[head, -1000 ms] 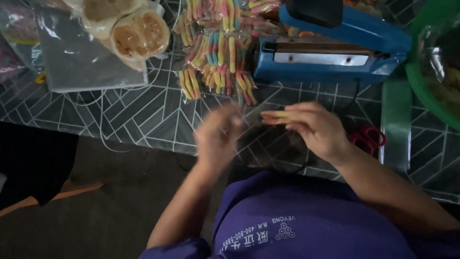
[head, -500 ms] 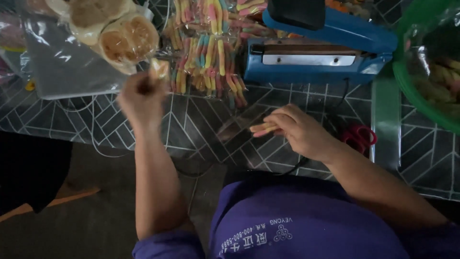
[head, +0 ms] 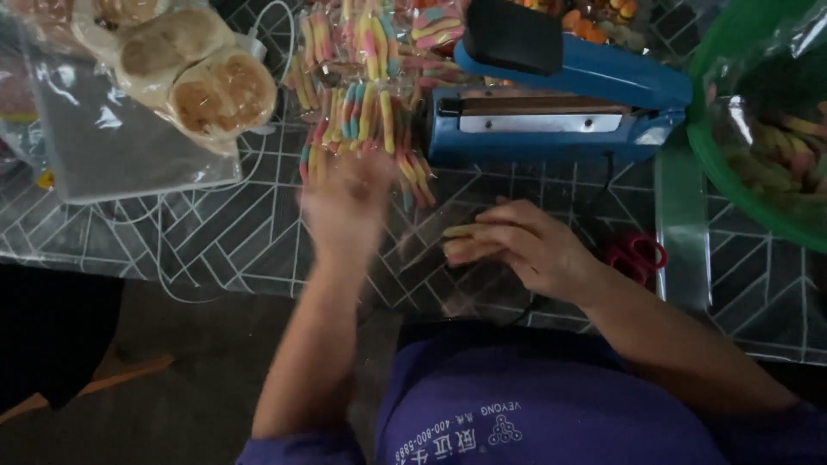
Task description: Manually filling small plastic bags with gummy candies and sealing them using a heat sealer.
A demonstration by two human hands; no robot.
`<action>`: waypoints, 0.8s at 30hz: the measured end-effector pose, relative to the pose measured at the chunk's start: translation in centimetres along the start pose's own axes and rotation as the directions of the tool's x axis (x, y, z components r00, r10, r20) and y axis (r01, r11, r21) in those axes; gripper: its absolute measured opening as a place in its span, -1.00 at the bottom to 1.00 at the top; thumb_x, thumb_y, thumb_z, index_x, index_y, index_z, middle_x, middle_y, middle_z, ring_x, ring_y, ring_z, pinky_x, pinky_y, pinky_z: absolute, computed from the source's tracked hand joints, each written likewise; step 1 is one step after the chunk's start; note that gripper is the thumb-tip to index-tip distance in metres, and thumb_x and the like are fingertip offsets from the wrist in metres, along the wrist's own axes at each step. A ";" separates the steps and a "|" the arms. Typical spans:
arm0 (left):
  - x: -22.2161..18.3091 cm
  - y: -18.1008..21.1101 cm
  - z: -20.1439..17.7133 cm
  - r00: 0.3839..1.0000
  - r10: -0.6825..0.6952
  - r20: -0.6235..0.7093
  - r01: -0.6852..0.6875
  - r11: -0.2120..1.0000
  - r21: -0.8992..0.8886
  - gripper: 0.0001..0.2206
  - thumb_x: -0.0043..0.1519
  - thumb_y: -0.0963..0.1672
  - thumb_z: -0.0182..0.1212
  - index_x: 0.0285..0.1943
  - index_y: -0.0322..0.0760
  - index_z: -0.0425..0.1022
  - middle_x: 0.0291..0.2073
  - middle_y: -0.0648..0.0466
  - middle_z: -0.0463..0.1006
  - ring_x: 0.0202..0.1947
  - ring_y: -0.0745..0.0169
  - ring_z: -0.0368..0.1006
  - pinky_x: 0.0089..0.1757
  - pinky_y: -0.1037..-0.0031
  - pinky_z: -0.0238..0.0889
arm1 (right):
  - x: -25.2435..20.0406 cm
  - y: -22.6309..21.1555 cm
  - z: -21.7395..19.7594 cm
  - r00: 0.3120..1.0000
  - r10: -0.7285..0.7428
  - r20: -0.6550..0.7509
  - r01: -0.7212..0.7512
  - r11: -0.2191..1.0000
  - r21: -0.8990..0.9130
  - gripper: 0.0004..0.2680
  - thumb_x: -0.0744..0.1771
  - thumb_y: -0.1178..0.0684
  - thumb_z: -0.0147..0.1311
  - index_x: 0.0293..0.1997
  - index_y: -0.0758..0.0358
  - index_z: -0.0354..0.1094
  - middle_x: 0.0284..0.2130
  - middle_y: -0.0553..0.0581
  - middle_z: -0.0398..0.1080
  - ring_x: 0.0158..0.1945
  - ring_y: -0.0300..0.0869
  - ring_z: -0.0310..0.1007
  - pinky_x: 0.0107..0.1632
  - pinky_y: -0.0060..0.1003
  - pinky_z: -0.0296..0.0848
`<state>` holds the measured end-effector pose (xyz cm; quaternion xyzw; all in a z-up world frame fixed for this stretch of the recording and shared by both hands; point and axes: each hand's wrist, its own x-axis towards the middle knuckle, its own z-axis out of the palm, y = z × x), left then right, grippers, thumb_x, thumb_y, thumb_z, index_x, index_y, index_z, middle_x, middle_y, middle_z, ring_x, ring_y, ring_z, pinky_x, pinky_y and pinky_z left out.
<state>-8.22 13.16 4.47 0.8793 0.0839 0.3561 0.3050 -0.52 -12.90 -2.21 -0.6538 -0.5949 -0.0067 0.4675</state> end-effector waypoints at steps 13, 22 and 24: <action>2.5 -3.2 -1.7 0.966 -0.213 -0.144 0.233 0.963 0.134 -0.72 0.24 -0.06 0.52 -0.19 -0.36 0.56 -0.37 -0.25 0.53 -0.31 -0.42 0.56 -0.32 0.07 0.43 | -1.0 1.7 -0.3 0.947 0.306 0.100 -0.318 0.938 0.138 -0.67 0.32 0.11 0.21 0.22 0.28 0.37 0.06 0.21 0.43 0.15 0.08 0.42 0.26 0.05 0.34; -8.0 2.1 1.9 0.911 -0.202 0.360 0.256 0.961 -0.108 -0.77 0.13 -0.31 0.35 -0.10 -0.20 0.66 -0.29 0.02 0.69 -0.21 -0.04 0.64 -0.16 0.32 0.50 | 0.0 0.8 -1.0 0.921 0.383 0.073 -0.390 0.906 0.168 -0.51 0.30 0.24 0.21 0.40 0.35 0.09 0.25 0.36 0.19 0.23 0.23 0.35 0.25 0.22 0.36; -7.3 2.9 1.1 0.918 -0.027 0.396 0.085 0.988 -0.130 -0.70 0.28 -0.32 0.09 0.13 -0.28 0.58 -0.06 -0.07 0.67 0.02 -0.14 0.55 0.00 0.21 0.38 | 0.5 0.5 -1.4 0.972 0.214 0.093 -0.226 0.963 0.148 -0.50 0.28 0.42 -0.13 0.45 0.43 0.04 0.33 0.41 0.14 0.42 0.34 0.10 0.41 0.23 0.17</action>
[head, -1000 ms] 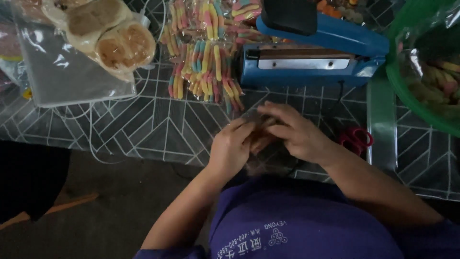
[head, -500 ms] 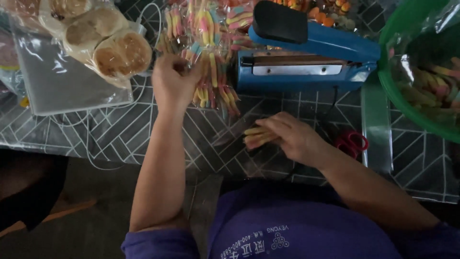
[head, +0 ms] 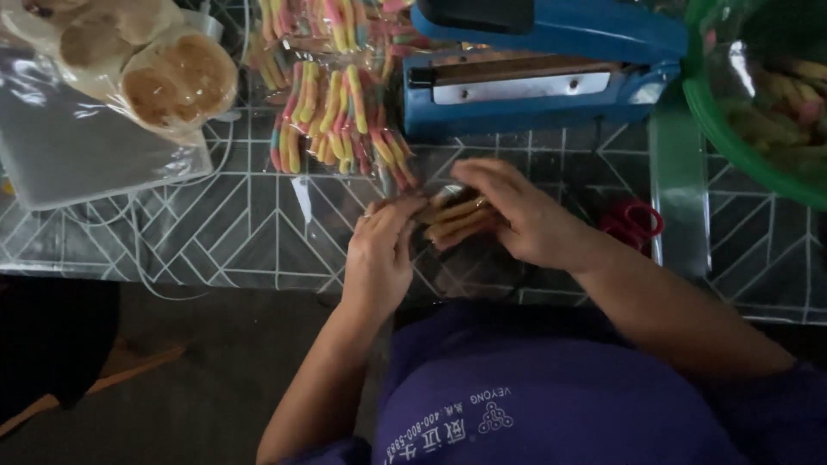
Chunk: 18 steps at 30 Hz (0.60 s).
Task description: Manually filling small plastic bags with gummy candies and sealing them using a heat sealer.
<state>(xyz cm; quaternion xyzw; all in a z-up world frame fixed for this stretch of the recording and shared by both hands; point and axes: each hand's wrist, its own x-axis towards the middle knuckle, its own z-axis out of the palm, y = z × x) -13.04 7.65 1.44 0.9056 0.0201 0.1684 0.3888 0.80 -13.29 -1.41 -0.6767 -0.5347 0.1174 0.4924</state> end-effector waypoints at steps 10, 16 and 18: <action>-0.8 2.6 6.2 0.989 0.033 -0.141 -0.048 0.994 -0.100 -0.50 0.32 -0.31 0.09 0.44 -0.63 0.04 0.25 -0.32 0.24 0.28 -0.49 0.19 0.26 -0.11 0.10 | -1.2 2.1 2.1 0.990 -0.087 0.110 0.115 0.952 -0.285 -0.69 0.43 0.07 -0.07 0.26 0.55 0.19 0.25 0.51 0.21 0.39 0.38 0.15 0.47 0.27 -0.06; 0.3 3.2 3.9 0.903 0.091 -0.421 -0.211 0.946 -0.248 -0.36 0.35 -0.03 0.25 0.47 -0.51 0.07 0.18 -0.15 0.26 0.17 -0.09 0.30 0.18 0.18 0.25 | -1.5 0.8 -1.0 0.997 -0.076 0.013 0.077 0.985 -0.155 -0.57 0.32 0.15 0.16 0.36 0.36 0.21 0.29 0.36 0.23 0.42 0.20 0.16 0.51 0.13 -0.02; 0.6 4.4 3.4 0.810 0.229 -0.541 -0.305 0.951 -0.055 -0.65 0.22 -0.17 0.33 0.08 -0.61 0.43 -0.16 -0.10 0.46 -0.23 -0.13 0.42 -0.12 0.17 0.31 | -0.5 -3.1 -3.7 0.971 0.043 -0.237 -0.020 0.995 0.099 -0.67 0.34 0.36 0.06 0.26 0.52 0.22 0.14 0.48 0.31 0.27 0.29 0.31 0.43 0.24 0.14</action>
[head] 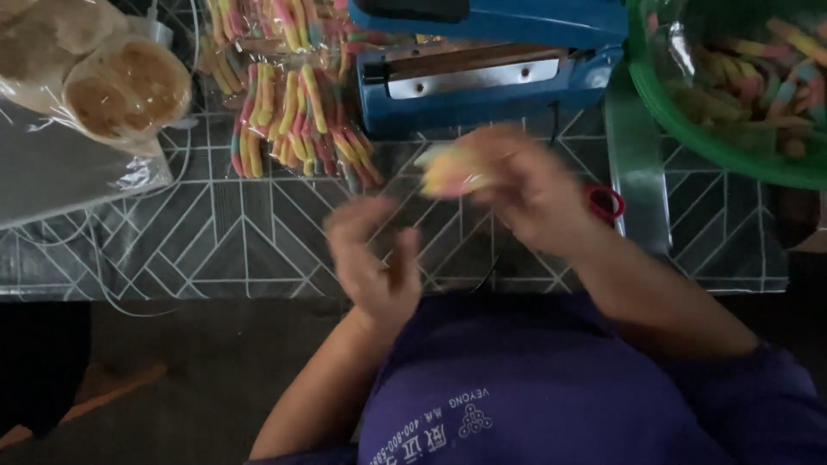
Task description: Manually filling small plastic bags with gummy candies and sealing them using a heat sealer.
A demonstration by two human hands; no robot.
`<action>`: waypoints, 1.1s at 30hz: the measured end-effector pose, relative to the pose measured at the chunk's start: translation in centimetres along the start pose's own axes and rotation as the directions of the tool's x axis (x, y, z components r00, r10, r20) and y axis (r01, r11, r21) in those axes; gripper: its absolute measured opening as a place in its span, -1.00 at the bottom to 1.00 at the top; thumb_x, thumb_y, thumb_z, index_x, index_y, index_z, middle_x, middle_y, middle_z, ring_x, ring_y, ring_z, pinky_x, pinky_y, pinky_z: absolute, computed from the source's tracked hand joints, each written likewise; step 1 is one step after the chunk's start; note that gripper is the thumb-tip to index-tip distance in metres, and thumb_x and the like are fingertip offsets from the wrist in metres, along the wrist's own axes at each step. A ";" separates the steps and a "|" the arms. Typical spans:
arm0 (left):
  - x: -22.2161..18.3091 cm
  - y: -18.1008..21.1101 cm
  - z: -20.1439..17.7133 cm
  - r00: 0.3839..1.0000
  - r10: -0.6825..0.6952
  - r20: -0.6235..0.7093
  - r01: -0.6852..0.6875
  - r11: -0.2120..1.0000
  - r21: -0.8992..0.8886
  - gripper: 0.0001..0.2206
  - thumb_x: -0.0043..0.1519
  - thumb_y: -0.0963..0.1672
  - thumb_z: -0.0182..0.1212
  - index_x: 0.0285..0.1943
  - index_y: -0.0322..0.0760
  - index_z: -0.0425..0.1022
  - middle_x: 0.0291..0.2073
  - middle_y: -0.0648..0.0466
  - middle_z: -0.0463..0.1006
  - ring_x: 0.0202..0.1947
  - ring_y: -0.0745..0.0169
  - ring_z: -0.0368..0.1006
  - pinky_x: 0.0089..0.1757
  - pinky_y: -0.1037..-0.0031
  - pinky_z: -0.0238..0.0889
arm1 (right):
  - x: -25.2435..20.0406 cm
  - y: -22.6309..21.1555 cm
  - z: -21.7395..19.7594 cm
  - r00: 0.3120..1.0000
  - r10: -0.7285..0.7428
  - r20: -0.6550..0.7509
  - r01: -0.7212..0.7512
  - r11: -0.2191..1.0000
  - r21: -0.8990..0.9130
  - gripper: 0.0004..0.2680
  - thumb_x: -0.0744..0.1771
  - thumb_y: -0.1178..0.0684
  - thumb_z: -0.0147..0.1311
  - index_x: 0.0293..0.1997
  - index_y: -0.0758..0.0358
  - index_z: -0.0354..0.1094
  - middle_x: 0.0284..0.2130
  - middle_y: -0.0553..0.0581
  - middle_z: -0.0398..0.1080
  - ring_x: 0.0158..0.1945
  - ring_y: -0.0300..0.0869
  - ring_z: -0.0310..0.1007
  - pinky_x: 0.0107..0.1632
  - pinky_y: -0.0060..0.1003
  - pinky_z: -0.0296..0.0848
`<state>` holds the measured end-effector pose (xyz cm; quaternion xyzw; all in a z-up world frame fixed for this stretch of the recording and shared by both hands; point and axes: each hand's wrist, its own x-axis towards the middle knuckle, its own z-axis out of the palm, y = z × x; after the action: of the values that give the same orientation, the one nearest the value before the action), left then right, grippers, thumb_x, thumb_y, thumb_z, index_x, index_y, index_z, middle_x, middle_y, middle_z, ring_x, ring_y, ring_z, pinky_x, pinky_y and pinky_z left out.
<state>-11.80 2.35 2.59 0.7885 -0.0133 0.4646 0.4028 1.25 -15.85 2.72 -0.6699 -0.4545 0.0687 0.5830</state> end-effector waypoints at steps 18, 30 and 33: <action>-1.0 -0.9 -1.5 0.828 -0.375 0.416 0.419 0.908 -0.016 -0.90 0.19 -0.28 0.42 -0.14 -0.35 0.68 -0.34 0.06 0.56 -0.34 0.28 0.56 -0.29 0.56 0.46 | -3.1 -3.2 -3.0 0.928 0.369 -0.051 -0.194 0.595 0.780 -0.69 0.46 0.19 -0.11 0.42 0.28 0.14 0.36 0.33 0.22 0.38 0.27 0.33 0.32 0.27 0.53; -2.9 -3.2 -0.1 0.772 -0.407 0.489 0.409 0.906 0.108 -0.87 0.20 -0.29 0.27 -0.18 -0.24 0.65 -0.25 0.03 0.60 -0.30 0.14 0.55 -0.24 0.39 0.41 | -2.9 -2.9 -2.4 0.882 0.471 0.006 -0.244 0.445 0.862 -0.63 0.44 0.15 -0.11 0.49 0.26 0.10 0.32 0.39 0.29 0.30 0.30 0.39 0.24 0.31 0.52; -1.0 -3.9 -1.1 0.738 -0.515 0.436 0.581 0.814 -0.020 -0.88 0.31 -0.15 0.30 -0.24 -0.30 0.64 -0.42 0.11 0.52 -0.47 0.36 0.36 -0.39 0.52 0.26 | -4.5 -2.1 -1.9 0.936 0.353 -0.003 -0.151 0.408 0.900 -0.71 0.50 0.19 -0.14 0.42 0.00 0.29 0.34 0.27 0.28 0.32 0.27 0.35 0.34 0.46 0.41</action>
<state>-11.59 5.29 -0.30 0.8027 0.0995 0.1460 0.5697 -1.24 -20.47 3.08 -0.3290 -0.1852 0.3181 0.8696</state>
